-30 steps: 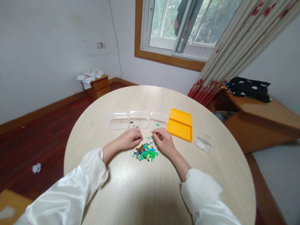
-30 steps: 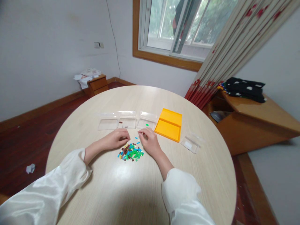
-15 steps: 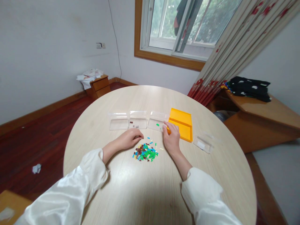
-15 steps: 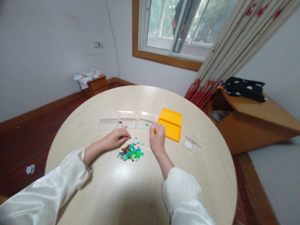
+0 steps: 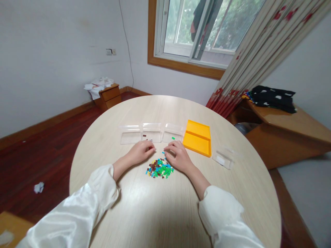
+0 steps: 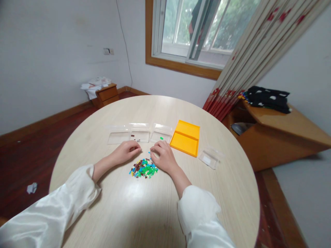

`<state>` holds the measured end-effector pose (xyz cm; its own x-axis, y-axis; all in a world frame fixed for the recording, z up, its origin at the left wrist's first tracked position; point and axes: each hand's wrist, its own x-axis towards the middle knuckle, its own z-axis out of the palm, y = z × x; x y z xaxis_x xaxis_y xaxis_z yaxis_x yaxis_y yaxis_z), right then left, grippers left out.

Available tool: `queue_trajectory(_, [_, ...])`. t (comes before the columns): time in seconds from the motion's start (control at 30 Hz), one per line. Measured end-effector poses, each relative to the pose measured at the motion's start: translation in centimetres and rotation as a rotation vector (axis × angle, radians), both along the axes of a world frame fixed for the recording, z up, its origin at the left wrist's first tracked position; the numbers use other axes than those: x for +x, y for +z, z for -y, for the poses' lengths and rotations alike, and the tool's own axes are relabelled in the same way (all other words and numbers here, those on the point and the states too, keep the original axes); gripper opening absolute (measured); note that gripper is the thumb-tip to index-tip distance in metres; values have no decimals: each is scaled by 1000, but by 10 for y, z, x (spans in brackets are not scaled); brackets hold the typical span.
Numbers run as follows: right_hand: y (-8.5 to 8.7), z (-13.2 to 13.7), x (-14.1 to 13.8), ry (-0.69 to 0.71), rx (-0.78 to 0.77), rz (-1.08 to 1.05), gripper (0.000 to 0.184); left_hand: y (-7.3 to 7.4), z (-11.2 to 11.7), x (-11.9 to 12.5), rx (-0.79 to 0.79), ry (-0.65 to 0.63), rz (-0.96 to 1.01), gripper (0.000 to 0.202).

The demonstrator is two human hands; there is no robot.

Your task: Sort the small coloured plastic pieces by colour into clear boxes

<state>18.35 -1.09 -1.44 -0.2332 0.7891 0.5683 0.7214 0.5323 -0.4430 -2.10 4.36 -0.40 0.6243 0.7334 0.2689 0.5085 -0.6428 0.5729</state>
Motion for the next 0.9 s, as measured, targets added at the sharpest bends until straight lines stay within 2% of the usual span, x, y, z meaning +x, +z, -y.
queue_trajectory(0.17, [3,1,0,46,-38,-23,14,1,1,1,11,84,0,26])
queue_trajectory(0.4, [4,4,0,155,-140,-66,17,2,1,1,3,61,33,24])
queue_trajectory(0.47, [4,4,0,177,-168,-58,16,2,2,0,-6,12,55,20])
queue_trajectory(0.57, [5,5,-1,207,-210,-46,16,4,5,1,-57,-126,96,14])
queue_trajectory(0.7, [6,5,-2,227,-246,-40,19,11,8,1,-108,-304,115,16])
queue_trajectory(0.9, [4,3,-2,225,-267,-60,14,11,9,0,-125,-336,59,14])
